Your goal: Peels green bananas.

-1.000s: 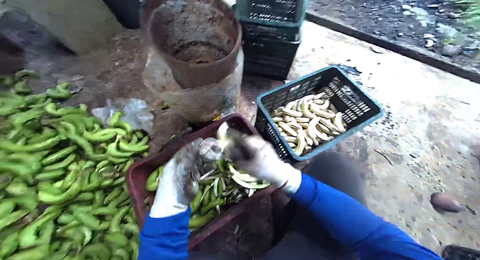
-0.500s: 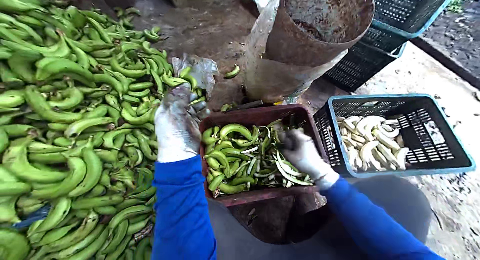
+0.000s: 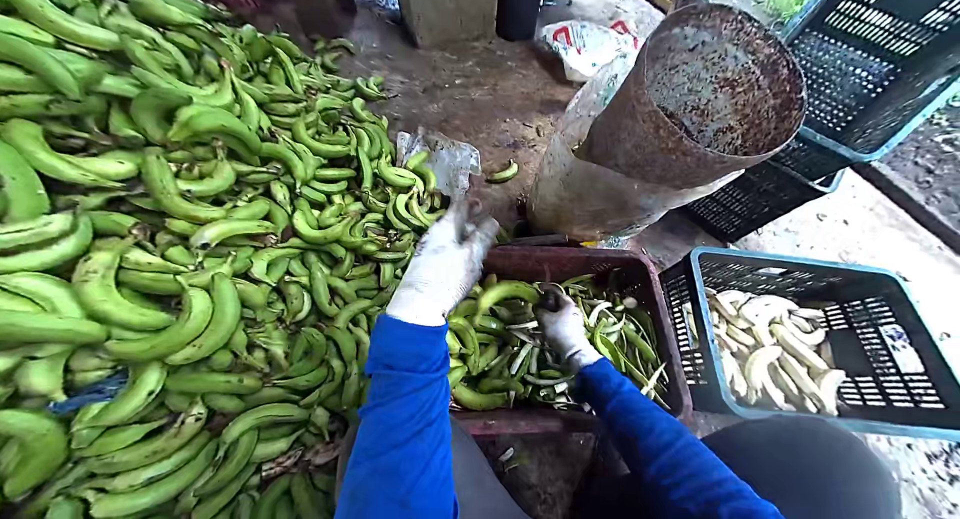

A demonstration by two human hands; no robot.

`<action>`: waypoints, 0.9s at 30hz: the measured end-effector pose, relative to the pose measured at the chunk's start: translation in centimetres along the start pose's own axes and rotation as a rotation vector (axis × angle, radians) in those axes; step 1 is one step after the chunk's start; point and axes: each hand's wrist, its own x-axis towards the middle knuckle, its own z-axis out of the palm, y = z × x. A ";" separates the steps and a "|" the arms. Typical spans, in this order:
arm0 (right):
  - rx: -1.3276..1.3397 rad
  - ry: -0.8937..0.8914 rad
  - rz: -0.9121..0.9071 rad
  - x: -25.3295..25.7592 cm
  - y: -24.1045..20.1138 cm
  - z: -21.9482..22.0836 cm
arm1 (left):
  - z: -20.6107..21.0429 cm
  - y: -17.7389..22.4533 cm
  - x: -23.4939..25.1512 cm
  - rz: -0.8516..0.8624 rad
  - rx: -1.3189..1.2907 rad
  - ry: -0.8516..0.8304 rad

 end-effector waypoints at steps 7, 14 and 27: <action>0.559 -0.117 -0.215 -6.5 -3.5 -15.6 | 7.0 1.1 -0.4 0.190 0.400 -0.474; -0.010 0.026 -0.163 -8.7 0.2 -24.4 | 15.7 -0.1 -1.3 0.028 0.600 -0.755; -0.318 -0.217 -0.129 -2.9 4.8 -17.5 | 29.9 -3.9 -7.2 0.079 0.935 -0.690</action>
